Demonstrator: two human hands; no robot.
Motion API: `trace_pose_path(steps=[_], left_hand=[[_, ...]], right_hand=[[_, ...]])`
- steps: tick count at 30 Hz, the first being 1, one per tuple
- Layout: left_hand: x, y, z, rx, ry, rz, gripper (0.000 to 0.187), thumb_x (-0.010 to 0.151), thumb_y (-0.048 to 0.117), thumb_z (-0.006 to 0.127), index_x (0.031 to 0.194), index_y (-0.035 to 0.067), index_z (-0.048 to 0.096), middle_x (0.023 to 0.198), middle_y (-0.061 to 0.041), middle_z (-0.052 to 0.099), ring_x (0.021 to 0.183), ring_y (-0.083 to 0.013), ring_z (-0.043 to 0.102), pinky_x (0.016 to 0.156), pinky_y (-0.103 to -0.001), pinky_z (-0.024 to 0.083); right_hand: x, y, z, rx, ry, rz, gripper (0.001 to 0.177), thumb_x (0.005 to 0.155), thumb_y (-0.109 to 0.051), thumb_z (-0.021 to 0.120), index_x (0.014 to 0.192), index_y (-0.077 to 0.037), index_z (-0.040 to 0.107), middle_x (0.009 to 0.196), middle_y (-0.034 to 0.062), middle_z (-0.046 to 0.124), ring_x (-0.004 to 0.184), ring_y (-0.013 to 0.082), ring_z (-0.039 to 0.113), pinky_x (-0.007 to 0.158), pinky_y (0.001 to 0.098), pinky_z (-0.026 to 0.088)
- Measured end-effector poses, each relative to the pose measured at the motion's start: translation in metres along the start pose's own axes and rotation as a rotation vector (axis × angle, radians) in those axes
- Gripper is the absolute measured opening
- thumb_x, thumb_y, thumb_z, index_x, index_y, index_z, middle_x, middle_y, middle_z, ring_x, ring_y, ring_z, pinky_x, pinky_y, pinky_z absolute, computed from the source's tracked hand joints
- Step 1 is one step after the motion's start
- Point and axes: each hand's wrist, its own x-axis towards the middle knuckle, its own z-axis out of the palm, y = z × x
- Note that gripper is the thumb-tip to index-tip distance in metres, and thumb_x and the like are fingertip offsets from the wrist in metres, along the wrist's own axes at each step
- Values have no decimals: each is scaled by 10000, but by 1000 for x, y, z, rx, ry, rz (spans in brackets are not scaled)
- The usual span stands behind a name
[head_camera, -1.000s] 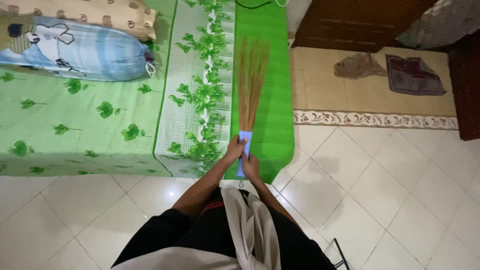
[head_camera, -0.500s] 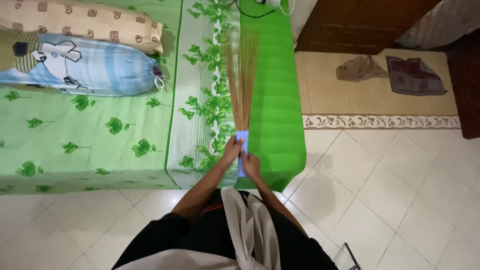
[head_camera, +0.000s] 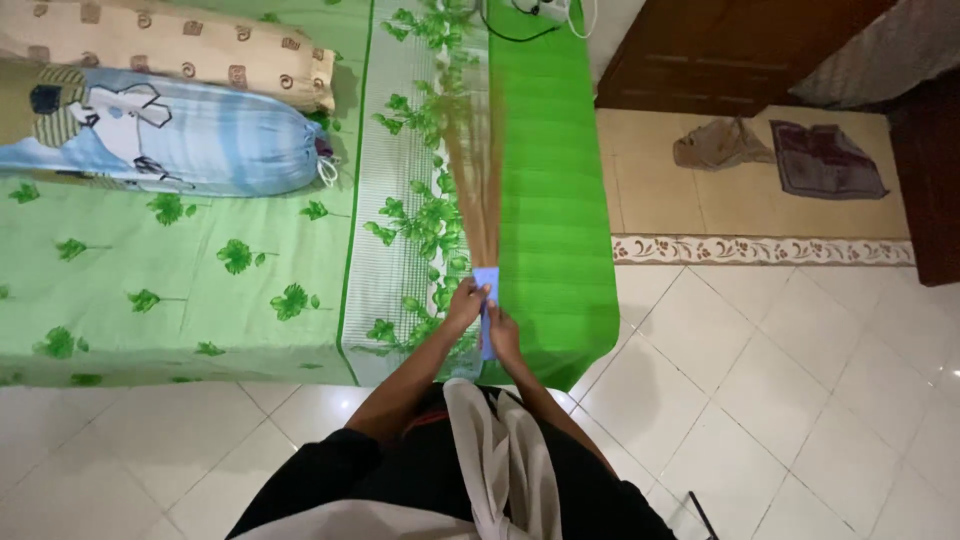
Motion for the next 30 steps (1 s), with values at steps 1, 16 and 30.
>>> trace_pose_path(steps=[1, 16, 30], left_hand=[[0, 1, 1, 0, 4, -7, 402, 970, 274, 704, 1211, -42, 645, 961, -149, 739, 793, -212, 660, 668, -382, 533], [-6, 2, 58, 98, 150, 174, 354, 940, 296, 748, 1069, -18, 648, 886, -130, 706, 774, -179, 628, 689, -374, 532], [-40, -13, 184, 13, 79, 169, 374, 959, 370, 707, 1009, -1, 705, 845, -156, 705, 723, -223, 620, 644, -419, 506]], right_hand=[[-10, -34, -14, 0, -7, 4, 661, 1110, -605, 400, 1005, -48, 740, 680, 123, 654, 559, 224, 614, 524, 397, 465], [-7, -39, -86, 24, -70, 58, 676, 1032, -615, 445, 898, -1, 692, 708, 195, 648, 639, 338, 633, 640, 462, 484], [-19, 46, -187, 208, -115, 101, 582, 1038, -561, 423, 954, -43, 676, 669, 196, 664, 506, 273, 681, 498, 426, 537]])
